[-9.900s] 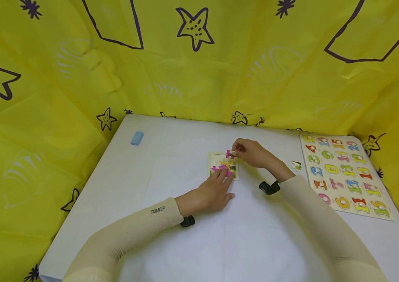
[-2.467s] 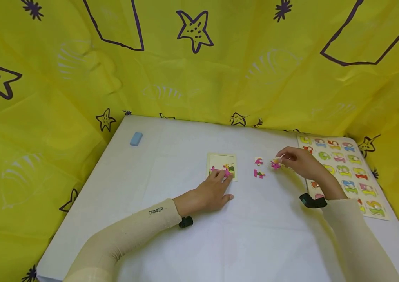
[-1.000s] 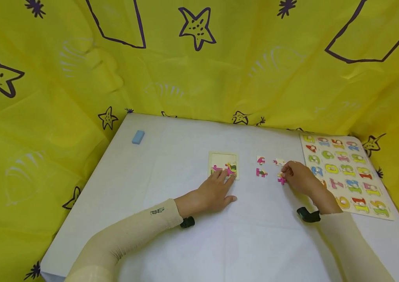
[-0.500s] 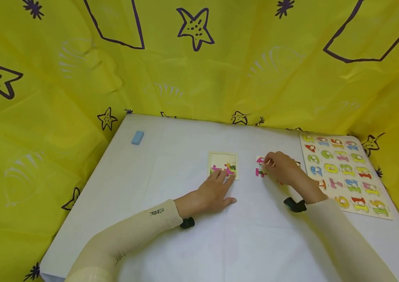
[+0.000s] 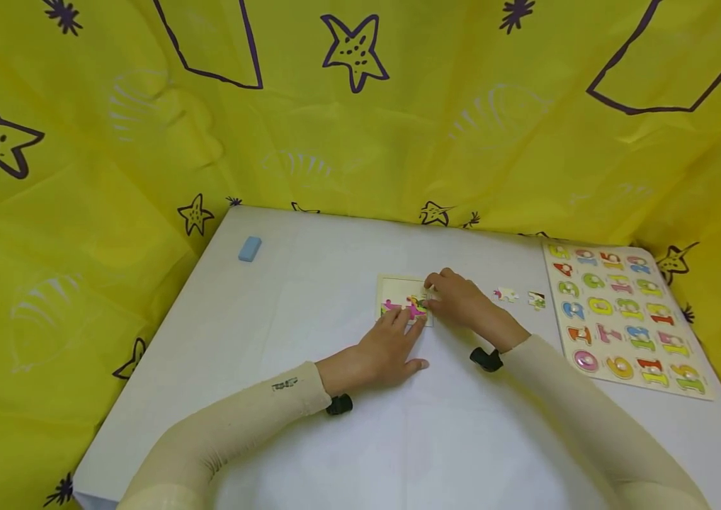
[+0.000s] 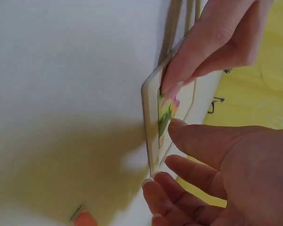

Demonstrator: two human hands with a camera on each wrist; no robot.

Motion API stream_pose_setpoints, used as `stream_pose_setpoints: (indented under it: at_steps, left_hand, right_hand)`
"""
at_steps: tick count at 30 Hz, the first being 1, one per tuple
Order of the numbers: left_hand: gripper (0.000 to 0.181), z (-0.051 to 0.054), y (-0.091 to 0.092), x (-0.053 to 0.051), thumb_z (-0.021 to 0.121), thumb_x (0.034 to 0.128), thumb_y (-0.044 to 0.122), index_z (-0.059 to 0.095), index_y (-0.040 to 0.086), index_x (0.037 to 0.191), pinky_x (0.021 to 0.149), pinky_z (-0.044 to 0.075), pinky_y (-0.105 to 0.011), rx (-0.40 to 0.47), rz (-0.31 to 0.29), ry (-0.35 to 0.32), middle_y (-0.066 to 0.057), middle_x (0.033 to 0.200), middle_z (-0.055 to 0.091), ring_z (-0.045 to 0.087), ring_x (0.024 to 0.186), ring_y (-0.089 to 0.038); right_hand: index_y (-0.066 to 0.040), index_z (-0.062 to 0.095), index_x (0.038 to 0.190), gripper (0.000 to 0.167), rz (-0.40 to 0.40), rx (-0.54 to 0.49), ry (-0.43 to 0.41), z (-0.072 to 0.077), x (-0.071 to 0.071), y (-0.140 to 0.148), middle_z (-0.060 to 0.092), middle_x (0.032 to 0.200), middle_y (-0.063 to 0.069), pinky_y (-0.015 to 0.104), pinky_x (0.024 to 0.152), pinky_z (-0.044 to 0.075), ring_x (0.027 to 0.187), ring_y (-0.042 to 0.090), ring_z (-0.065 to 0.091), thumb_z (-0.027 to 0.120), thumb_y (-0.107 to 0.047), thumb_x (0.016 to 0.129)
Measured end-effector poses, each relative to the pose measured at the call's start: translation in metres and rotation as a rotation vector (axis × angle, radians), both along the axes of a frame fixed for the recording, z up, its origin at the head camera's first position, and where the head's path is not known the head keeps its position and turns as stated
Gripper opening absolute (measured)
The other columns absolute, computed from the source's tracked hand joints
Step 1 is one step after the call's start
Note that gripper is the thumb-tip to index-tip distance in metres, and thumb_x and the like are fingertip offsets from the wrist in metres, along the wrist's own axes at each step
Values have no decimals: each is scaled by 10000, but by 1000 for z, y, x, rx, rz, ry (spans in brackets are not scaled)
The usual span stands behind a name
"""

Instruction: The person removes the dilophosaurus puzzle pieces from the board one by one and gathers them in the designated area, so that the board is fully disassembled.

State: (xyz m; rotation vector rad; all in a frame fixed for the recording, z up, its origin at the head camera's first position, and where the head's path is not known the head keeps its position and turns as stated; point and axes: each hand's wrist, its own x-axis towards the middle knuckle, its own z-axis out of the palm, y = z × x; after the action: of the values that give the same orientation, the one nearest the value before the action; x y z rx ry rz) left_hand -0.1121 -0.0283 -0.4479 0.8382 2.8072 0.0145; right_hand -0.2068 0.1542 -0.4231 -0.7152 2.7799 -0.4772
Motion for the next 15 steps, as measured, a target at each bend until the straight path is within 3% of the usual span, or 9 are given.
stream_pose_setpoints:
  at_steps: [6,15]
  left_hand:
    - [820,0,-1,1,483,1059,625,310,102,1666,1284,272,-423,0,1,17,-160,1635,369,328,1535,-362]
    - [815,1,-1,1,484,1059,621,322,95,1660,1277,283,-426,-5,-23,35,-162,1612,388,350,1510,-355]
  right_hand:
    - [-2,655,1265,358,5,44,-28,1,-4,-13,604,1279,235,625,989,513,1152,394,623,735,-231,1004]
    - [-10,639,1139,272,-1,89,-60,2,-4,-16,610,1155,180,550,950,498,1041,337,606,740,-222,1004]
